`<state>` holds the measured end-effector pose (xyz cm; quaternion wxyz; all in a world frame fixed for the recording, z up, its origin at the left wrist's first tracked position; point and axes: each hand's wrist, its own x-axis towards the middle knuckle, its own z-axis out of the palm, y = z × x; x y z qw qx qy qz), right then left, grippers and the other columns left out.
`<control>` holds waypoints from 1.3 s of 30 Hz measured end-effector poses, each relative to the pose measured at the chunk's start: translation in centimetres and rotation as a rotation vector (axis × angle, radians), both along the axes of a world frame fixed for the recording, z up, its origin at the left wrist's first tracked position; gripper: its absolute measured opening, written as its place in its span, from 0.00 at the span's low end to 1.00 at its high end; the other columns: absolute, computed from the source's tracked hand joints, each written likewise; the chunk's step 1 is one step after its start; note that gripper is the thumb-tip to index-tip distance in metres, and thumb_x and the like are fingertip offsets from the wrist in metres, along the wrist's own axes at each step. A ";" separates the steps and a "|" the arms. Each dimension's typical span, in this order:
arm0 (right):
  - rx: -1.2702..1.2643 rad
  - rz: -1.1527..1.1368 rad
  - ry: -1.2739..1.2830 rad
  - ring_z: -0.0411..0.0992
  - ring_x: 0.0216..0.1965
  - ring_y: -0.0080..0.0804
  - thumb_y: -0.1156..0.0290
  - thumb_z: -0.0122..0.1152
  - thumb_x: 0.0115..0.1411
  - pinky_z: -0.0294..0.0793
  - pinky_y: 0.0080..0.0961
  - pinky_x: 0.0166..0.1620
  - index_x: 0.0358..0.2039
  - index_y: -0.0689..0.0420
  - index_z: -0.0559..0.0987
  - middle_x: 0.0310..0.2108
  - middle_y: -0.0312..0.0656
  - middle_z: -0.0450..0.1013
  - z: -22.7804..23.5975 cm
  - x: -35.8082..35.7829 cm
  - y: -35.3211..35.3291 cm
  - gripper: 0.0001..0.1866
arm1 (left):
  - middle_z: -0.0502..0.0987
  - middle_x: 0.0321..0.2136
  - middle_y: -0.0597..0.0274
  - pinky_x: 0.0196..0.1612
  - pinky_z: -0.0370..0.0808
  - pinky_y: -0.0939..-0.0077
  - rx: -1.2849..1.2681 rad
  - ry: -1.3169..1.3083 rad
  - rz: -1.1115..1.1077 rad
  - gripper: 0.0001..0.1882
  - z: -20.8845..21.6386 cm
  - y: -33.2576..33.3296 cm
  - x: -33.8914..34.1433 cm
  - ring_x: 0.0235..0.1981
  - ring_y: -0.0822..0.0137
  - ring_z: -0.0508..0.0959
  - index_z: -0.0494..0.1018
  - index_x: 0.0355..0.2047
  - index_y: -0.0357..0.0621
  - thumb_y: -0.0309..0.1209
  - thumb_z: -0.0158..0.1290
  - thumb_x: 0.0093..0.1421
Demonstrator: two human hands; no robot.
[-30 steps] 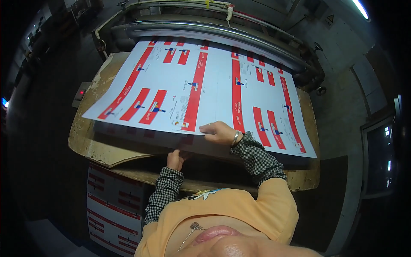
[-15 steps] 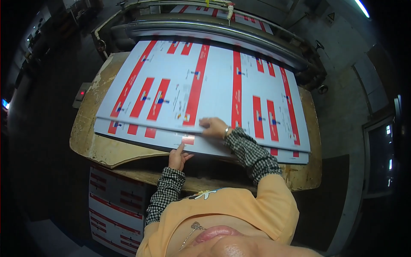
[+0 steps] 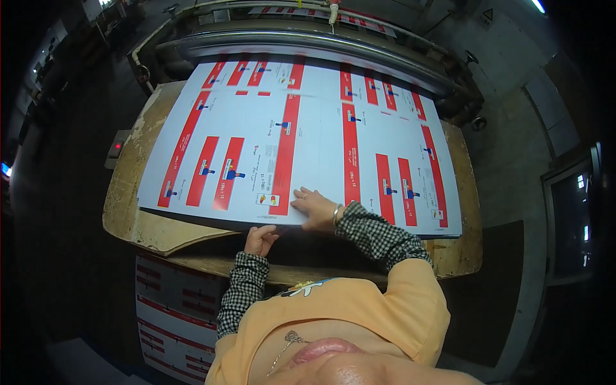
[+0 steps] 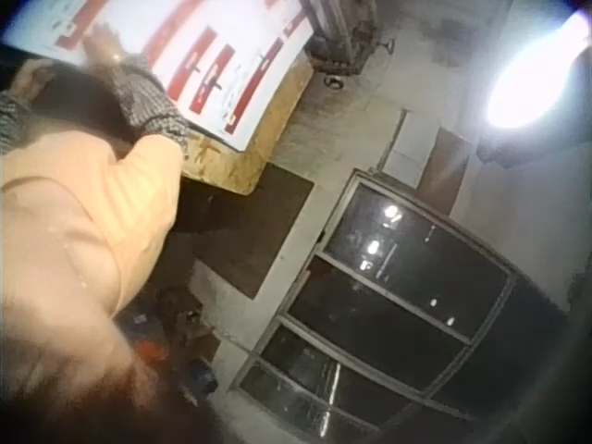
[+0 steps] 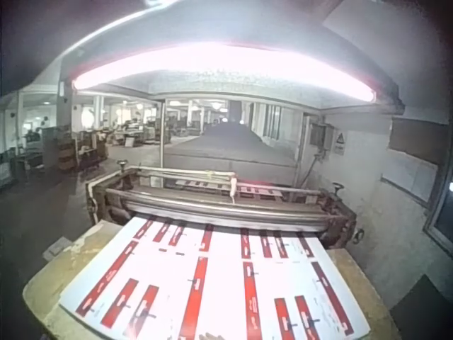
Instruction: Sorting and stacking large printed plastic or paper sheets at a production machine.
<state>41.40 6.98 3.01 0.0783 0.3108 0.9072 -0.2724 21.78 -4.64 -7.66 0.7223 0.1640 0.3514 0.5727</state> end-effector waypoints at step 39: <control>-0.256 -0.060 0.187 0.70 0.44 0.43 0.68 0.54 0.46 0.68 0.28 0.49 0.41 0.63 0.74 0.45 0.50 0.69 2.9 0.8 2.8 0.20 | 0.74 0.38 0.50 0.48 0.69 0.54 -0.068 -0.022 0.063 0.15 2.5 0.7 1.6 0.43 0.55 0.73 0.65 0.44 0.33 0.24 0.45 0.55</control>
